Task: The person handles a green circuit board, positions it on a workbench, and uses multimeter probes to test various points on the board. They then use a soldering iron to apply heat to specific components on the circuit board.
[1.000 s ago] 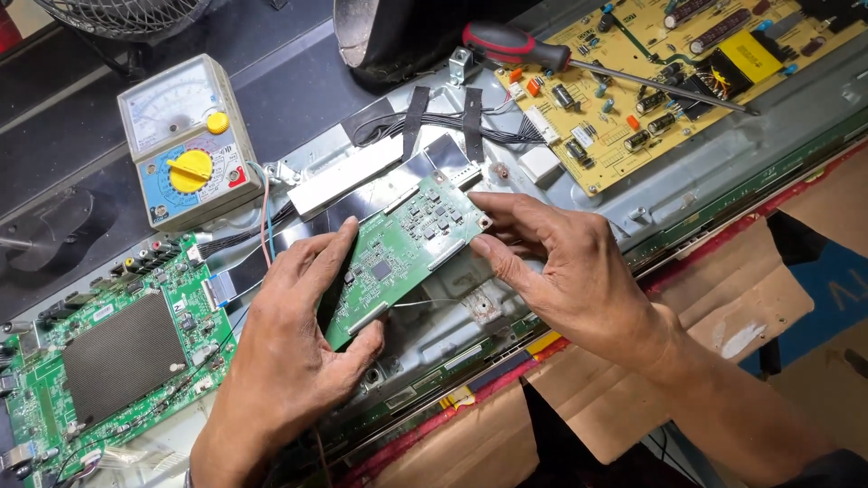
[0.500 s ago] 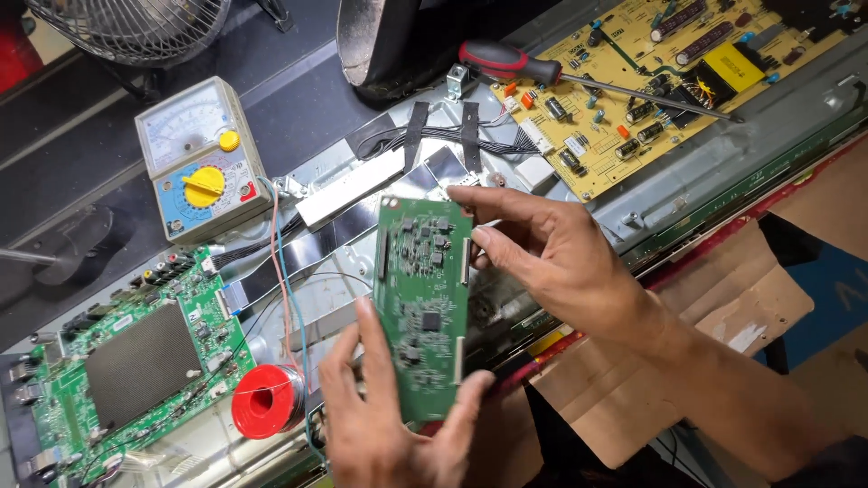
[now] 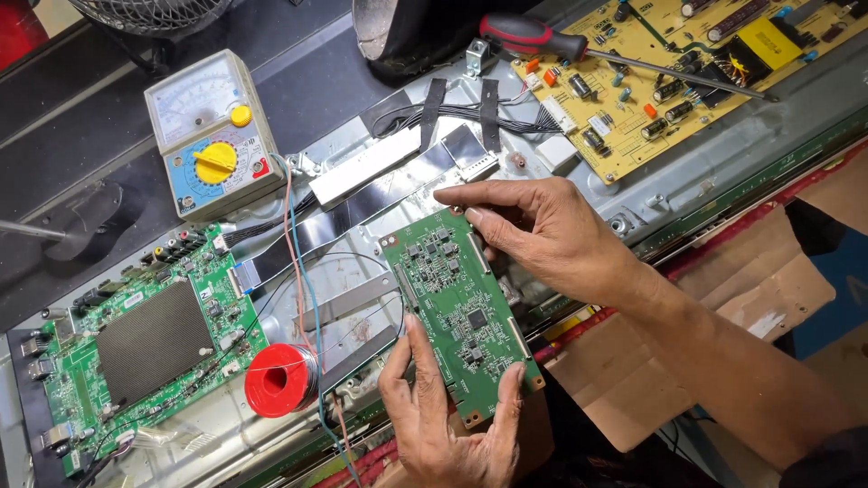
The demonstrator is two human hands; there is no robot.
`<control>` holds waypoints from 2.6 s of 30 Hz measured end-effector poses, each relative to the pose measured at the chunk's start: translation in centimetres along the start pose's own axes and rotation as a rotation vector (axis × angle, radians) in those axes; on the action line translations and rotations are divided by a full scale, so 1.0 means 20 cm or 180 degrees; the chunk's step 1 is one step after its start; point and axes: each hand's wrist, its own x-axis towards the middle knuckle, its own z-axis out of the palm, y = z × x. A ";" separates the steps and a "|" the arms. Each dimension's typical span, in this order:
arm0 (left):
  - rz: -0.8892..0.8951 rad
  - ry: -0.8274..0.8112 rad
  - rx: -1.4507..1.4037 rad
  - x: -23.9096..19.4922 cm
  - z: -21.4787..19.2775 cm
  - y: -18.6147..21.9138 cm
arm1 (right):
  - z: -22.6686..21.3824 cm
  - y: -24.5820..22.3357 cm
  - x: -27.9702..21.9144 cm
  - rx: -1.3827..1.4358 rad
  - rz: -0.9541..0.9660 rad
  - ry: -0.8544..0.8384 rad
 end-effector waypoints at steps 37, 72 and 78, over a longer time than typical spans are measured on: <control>-0.0170 -0.0709 -0.0575 0.10 -0.16 0.11 | 0.00 -0.05 0.02 -0.0052 0.0004 0.0483; 0.1149 -0.3199 -0.0338 0.91 -0.29 -0.21 | -0.06 -0.04 -0.34 -0.2369 -0.0642 0.0922; 0.1081 -0.3348 -0.0223 0.92 -0.27 -0.29 | -0.06 -0.05 -0.33 -0.2352 -0.0803 0.0986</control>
